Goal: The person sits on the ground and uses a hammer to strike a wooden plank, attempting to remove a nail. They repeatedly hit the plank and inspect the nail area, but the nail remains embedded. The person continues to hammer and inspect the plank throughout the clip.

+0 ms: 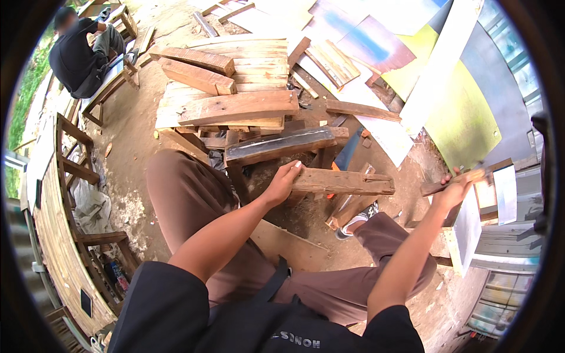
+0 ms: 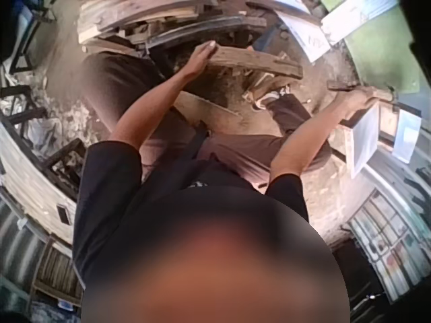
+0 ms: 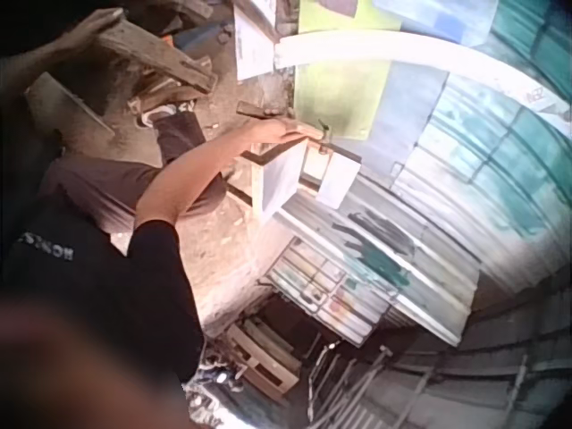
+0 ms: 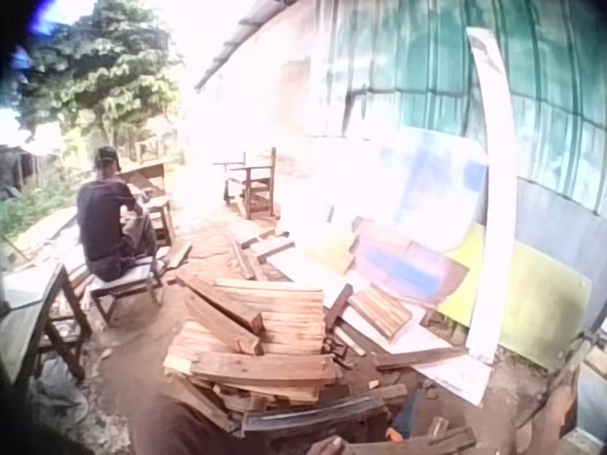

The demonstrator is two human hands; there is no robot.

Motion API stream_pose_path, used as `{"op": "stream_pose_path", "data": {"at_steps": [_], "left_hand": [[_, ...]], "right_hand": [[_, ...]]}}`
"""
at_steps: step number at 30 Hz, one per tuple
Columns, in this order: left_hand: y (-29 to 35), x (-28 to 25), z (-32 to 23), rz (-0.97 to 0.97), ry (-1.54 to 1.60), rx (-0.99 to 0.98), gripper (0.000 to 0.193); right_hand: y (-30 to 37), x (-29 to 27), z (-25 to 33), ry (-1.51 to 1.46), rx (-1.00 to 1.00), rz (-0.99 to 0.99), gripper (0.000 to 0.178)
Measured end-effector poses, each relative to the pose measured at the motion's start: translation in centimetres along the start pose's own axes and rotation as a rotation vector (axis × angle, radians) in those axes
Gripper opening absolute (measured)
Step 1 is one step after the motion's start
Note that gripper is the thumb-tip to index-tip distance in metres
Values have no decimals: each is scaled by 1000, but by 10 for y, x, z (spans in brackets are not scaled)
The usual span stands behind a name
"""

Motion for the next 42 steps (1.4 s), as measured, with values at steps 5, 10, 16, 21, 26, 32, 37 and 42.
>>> {"op": "stream_pose_path", "data": {"at_steps": [5, 10, 16, 21, 26, 32, 37, 42], "left_hand": [[-3, 4, 1, -16, 16, 29, 41], [-5, 8, 6, 8, -20, 10, 42], [-2, 6, 5, 23, -14, 24, 42], [-1, 7, 8, 20, -24, 25, 44], [0, 5, 10, 14, -17, 25, 46], [0, 4, 9, 6, 41, -16, 48], [3, 4, 10, 65, 22, -25, 50], [6, 7, 9, 64, 101, -45, 46]], "right_hand": [[141, 54, 67, 153, 395, 514, 37], [291, 22, 18, 513, 766, 916, 37], [355, 5, -18, 477, 731, 926, 23], [344, -2, -25, 651, 499, 964, 30], [354, -6, -41, 646, 347, 1095, 33], [355, 2, -29, 579, 604, 984, 41], [349, 18, 30, 163, 346, 913, 55], [359, 13, -23, 798, -38, 1005, 46]]}}
Point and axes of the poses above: each hand's wrist, its own y-axis away from the middle knuckle, its own x-axis out of the palm, z = x × y, the point moved 6 cm from there along -y, towards the middle knuckle, and after that the axes turned 6 degrees about x, right-handed, at the moved point
